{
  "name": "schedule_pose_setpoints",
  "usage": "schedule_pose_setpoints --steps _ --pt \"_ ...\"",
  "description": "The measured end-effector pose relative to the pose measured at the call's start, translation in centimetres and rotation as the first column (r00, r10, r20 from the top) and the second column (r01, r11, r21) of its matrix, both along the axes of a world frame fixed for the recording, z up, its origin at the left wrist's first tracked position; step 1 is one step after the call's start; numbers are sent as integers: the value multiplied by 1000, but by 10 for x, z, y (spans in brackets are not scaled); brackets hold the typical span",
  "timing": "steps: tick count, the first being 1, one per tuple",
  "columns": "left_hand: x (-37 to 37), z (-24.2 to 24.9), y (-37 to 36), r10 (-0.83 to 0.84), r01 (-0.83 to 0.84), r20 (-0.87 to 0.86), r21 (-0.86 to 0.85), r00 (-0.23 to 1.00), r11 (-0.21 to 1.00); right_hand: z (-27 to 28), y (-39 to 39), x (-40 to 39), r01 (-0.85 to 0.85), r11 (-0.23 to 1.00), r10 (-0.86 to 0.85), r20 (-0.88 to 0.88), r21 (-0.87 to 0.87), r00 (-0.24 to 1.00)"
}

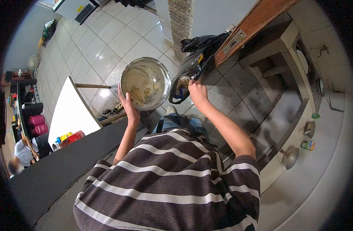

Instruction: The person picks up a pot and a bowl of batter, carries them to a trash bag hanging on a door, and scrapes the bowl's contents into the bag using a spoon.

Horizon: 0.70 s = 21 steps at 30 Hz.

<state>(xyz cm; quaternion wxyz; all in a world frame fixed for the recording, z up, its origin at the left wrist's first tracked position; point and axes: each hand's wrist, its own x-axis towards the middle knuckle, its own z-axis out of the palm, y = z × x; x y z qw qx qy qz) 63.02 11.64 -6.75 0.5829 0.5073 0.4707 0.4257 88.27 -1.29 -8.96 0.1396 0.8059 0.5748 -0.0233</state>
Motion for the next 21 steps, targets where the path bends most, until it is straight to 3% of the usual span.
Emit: schedule_pose_setpoints --steps 5,12,14,15,17,21 --pt "6 -6 -1 -7 7 3 -2 1000 1000 10 -19 3 -15 999 10 130 39 991" --pt "15 0 -1 -31 31 -2 -2 1000 1000 37 -35 12 71 995 -73 42 66 996" --pt "17 -4 0 -53 53 -4 12 999 998 64 -38 6 271 960 -251 -202 75 947" --pt "18 -5 1 -50 51 -5 12 999 999 76 -39 4 268 960 -249 -203 75 947" --pt "19 -6 1 -63 63 4 5 998 998 99 -40 0 414 904 -348 -380 107 857" --pt "22 0 1 -76 76 -17 -1 997 997 120 -36 -10 465 867 -306 -543 181 782"
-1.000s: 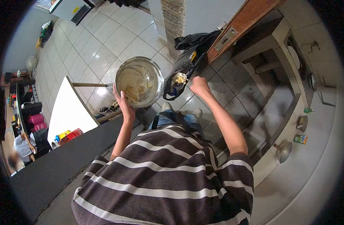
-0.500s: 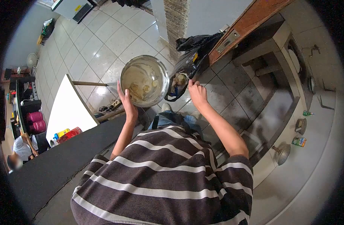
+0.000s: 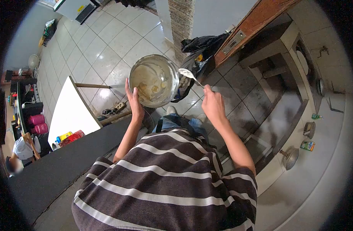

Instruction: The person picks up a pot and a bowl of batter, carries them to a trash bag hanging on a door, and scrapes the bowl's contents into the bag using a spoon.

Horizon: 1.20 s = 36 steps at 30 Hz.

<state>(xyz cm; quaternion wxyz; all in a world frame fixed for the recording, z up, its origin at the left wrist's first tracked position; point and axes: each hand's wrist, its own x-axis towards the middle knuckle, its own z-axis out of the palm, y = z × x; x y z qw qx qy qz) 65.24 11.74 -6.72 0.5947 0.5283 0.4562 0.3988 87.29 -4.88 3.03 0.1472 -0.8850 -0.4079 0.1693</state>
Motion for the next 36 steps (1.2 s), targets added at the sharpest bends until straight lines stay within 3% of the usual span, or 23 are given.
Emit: schedule_pose_setpoints --steps 2,5,6,7,8,11,12,17,22,27,29,31,33,36 --pt "1 1 -1 -53 57 74 -54 996 997 2 4 -8 -50 976 75 -113 213 991" --pt "3 -7 -1 -113 133 158 -124 981 983 17 19 -16 -132 986 145 -126 105 981" --pt "3 -4 -3 -115 135 159 -124 981 983 10 24 -14 -211 974 214 -30 81 976" --pt "4 3 -4 -120 198 296 -251 948 948 3 29 -9 -211 974 214 -29 82 976" --pt "4 7 -5 -102 273 427 -362 899 891 -4 35 -4 -277 955 269 82 109 960" --pt "-8 -30 -6 -131 387 499 -453 856 803 -1 54 4 -377 922 344 261 87 902" --pt "-8 -27 -6 -129 384 498 -453 858 805 3 59 3 -406 913 372 325 41 870" --pt "-2 15 -2 -174 447 521 -463 836 765 19 69 -10 -544 838 528 326 -46 785" --pt "4 14 -2 -144 436 525 -489 839 756 33 59 -25 -667 737 659 333 -110 674" --pt "7 7 -9 -112 438 545 -518 831 735 45 48 -10 -697 708 684 353 -111 638" --pt "3 -21 -9 -203 435 491 -420 847 796 53 55 -3 -703 701 691 362 -120 626" --pt "3 -11 -6 -277 453 435 -378 857 808 62 65 3 -618 781 584 452 -86 675" --pt "5 2 -4 -271 535 525 -452 807 714 57 72 3 -607 790 563 497 -88 661" --pt "7 2 -3 -198 441 492 -448 848 778 46 69 -8 -717 690 677 436 -98 593"
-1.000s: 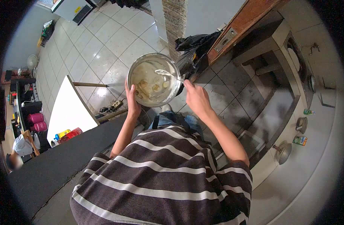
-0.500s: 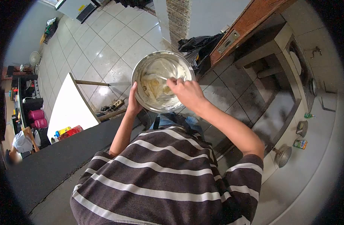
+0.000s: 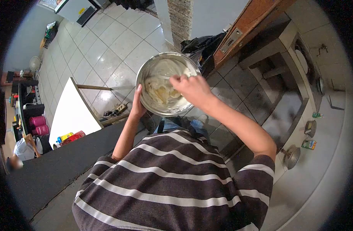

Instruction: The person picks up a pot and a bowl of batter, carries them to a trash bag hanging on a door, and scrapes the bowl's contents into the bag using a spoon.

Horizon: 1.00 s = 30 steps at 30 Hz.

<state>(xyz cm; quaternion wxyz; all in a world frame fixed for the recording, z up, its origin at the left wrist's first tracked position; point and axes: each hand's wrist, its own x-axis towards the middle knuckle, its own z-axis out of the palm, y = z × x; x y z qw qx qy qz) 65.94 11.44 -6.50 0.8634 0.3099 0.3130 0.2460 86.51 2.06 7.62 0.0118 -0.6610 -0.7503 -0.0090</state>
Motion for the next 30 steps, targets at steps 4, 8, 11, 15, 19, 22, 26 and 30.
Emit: schedule_pose_setpoints --steps 4,8,11,15,19,22,26,30 --pt "-6 12 15 46 -41 83 -66 995 997 1 -20 -17 -128 992 128 47 -19 991" --pt "-5 39 17 119 -118 24 -60 993 991 25 -22 -7 -158 986 162 87 -58 983" --pt "-11 21 22 71 -71 -7 3 997 997 33 -10 6 -66 997 71 133 -39 989" --pt "-16 11 17 1 0 -9 100 1000 995 25 8 15 98 994 -98 7 53 995" --pt "-15 11 13 138 -141 35 127 990 982 12 -6 -10 29 998 -34 -74 -60 997" --pt "-16 18 14 133 -136 82 26 988 990 19 -27 -20 -36 990 33 -24 -134 999" --pt "-22 -3 14 130 -134 49 92 990 987 43 -15 -4 101 993 -101 -3 -64 995" --pt "-20 14 10 101 -111 61 189 993 976 37 0 4 197 980 -196 40 -13 980"
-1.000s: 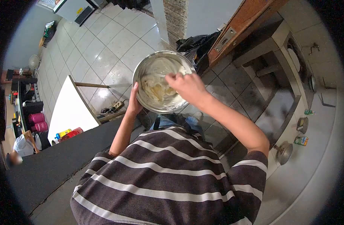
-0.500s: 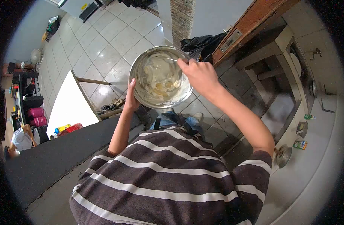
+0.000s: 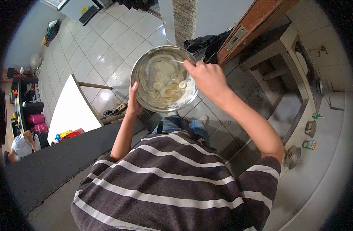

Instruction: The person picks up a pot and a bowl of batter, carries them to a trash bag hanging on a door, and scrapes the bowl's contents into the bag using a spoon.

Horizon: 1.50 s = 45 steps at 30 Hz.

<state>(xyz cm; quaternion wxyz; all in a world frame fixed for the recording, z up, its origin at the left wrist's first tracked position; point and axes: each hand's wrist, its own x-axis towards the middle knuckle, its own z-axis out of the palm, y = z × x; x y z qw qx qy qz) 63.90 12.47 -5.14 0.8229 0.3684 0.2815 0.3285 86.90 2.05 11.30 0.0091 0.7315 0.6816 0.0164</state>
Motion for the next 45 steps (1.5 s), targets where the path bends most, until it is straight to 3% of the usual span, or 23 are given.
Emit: schedule_pose_setpoints --steps 3,6,8,9,11,15,18,20,23,25,26,27,30,32,33,35,37,38,39,41,45 --pt "-5 -4 -2 18 -16 31 -73 999 997 -19 -17 -26 -53 995 43 -111 -85 993" --pt "-6 14 3 -7 9 18 -114 1000 993 -19 -28 -39 -92 988 78 -115 -124 990" --pt "-3 39 1 -22 23 -21 40 1000 999 -7 -22 -35 -93 985 77 -118 -144 990" --pt "-4 42 1 -25 26 -22 39 999 999 1 -18 -32 -91 985 74 -119 -144 990" --pt "-5 44 3 -41 46 -27 244 999 969 12 -11 -24 -7 1000 7 0 28 1000" --pt "-13 38 8 -32 49 -59 316 998 947 8 -7 -16 40 998 -44 104 41 994" --pt "-19 49 5 43 -42 27 -35 999 998 -6 -23 -33 53 998 -53 8 -37 999" --pt "-25 43 12 33 -32 22 -52 999 998 -17 -36 -46 -21 994 16 -47 -110 999" --pt "-29 29 17 -13 12 -11 -72 1000 997 6 -20 -44 -2 993 0 -16 -114 1000" --pt "-22 44 17 17 7 -86 265 996 964 11 -10 -38 39 999 -38 29 -27 999" --pt "-21 46 17 27 9 -101 346 995 938 12 -6 -32 45 999 -45 120 5 992" --pt "-20 48 17 25 11 -99 346 995 938 11 -4 -29 45 998 -52 208 35 977" --pt "-22 51 17 56 -27 -77 333 995 942 4 -10 -26 46 999 -45 218 2 975" --pt "-26 51 20 75 -65 -34 225 997 972 -5 -16 -31 54 998 -45 214 -39 976" --pt "-26 51 22 77 -67 -34 226 996 972 -11 -19 -36 98 991 -83 161 -87 983" --pt "-25 52 26 172 -118 -93 424 981 898 -23 -23 -42 136 981 -121 107 -139 987" --pt "-24 52 23 168 -130 -83 348 982 928 -38 -26 -48 236 939 -275 -137 -249 952" --pt "-22 53 21 162 -138 -68 271 984 953 -48 -29 -52 301 915 -385 -355 -270 852" --pt "-19 50 19 158 -135 -68 271 985 953 -57 -31 -55 304 914 -388 -355 -270 851" --pt "-16 36 12 210 -166 -106 319 972 933 -72 -34 -62 294 863 -493 -559 -411 667" --pt "-11 10 -1 272 -170 -214 399 938 901 -100 -37 -64 208 831 -540 -660 -516 522"
